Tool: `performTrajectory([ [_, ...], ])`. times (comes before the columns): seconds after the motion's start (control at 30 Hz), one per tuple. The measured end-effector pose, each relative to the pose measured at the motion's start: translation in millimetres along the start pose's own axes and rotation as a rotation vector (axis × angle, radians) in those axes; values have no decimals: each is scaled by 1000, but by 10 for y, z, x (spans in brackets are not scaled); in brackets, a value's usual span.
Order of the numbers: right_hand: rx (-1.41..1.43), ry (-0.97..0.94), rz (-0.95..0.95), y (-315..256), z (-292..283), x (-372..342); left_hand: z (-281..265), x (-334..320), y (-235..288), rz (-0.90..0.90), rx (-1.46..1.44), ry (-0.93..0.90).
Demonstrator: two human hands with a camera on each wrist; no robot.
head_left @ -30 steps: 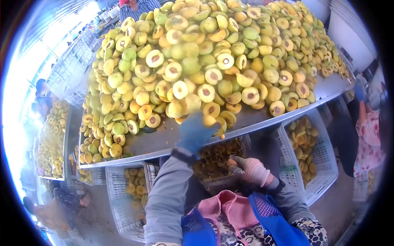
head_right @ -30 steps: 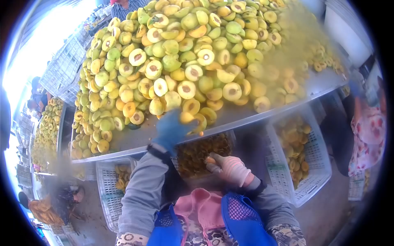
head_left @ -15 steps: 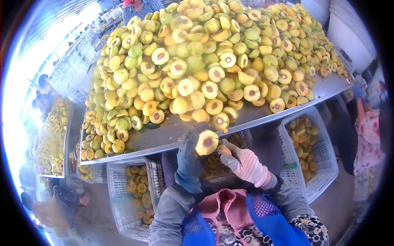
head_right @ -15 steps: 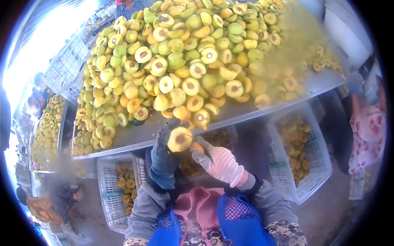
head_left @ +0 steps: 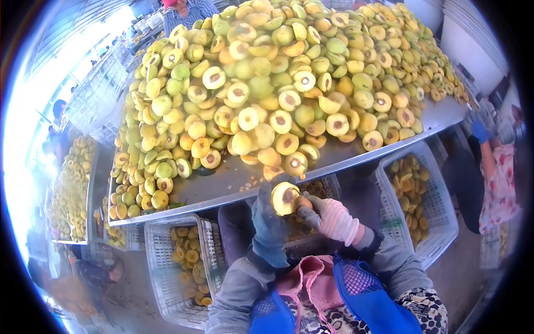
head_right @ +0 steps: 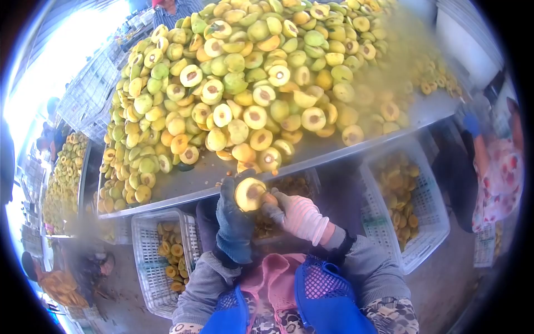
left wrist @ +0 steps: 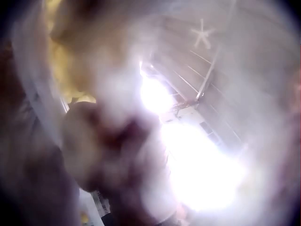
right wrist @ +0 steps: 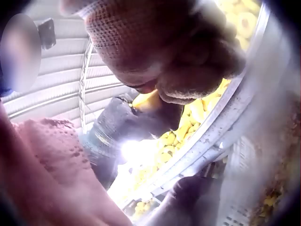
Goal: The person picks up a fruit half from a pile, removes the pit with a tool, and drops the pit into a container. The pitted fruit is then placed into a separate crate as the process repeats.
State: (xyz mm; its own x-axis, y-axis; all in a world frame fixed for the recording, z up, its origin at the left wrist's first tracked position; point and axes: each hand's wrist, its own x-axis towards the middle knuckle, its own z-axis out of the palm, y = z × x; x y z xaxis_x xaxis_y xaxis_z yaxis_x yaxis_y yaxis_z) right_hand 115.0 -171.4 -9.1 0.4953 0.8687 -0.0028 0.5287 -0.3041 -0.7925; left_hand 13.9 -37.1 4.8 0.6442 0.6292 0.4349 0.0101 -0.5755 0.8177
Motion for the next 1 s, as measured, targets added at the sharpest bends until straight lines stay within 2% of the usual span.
performTrajectory([
  [0.03, -24, -12, 8, 14, -10, -1, 28, -15, -39, 40, 1, 17],
  [0.1, 164, -96, 2, 64, 43, 10, 86, -38, -125, 119, 2, 55],
  [0.13, 257, -140, -3, 74, 68, 11, 77, -26, -100, 85, -12, 26],
  [0.2, 220, -107, 2, 46, 98, -24, 20, -1, -37, 13, -35, -30],
  [0.23, 204, -91, 3, 18, 114, -40, 10, -11, -47, 39, -4, -20],
  [0.3, 442, -113, 8, -91, 127, -97, 0, -33, -81, 94, 57, -3],
  [0.4, 694, -195, 103, -229, 43, -154, -50, 79, -6, -514, -1007, -130],
  [0.43, 760, -233, 150, -247, 21, -158, -51, 105, 57, -289, -700, -80],
  [0.47, 502, -162, 56, -229, 9, -144, -48, 124, 136, -69, -390, -32],
  [0.53, -15, -19, -127, -207, -39, -79, -44, 137, 146, 241, -14, 27],
  [0.57, 262, -142, 35, -252, -95, -80, -42, 146, 82, 331, 51, 43],
  [0.63, 812, -394, 371, -389, -208, -135, -119, 172, 71, 253, -107, -77],
  [0.7, 916, -475, 415, -346, -211, -150, -217, 236, 136, -76, -561, -355],
  [0.77, 784, -491, 322, -266, -185, -154, -139, 172, 21, -292, -714, -350],
  [0.8, 597, -464, 205, -198, -160, -118, -114, 152, -15, -398, -789, -346],
  [0.83, 409, -434, 91, -143, -140, -97, -123, 132, -6, -345, -709, -378],
  [0.9, 685, -561, 184, -86, -109, -118, -154, 110, 48, -239, -549, -435],
  [0.93, 822, -624, 230, -106, -99, -129, -174, 114, 80, -408, -519, -493],
  [1.0, 949, -634, 265, -232, -68, -203, -90, 56, -161, -240, -1010, -539],
])
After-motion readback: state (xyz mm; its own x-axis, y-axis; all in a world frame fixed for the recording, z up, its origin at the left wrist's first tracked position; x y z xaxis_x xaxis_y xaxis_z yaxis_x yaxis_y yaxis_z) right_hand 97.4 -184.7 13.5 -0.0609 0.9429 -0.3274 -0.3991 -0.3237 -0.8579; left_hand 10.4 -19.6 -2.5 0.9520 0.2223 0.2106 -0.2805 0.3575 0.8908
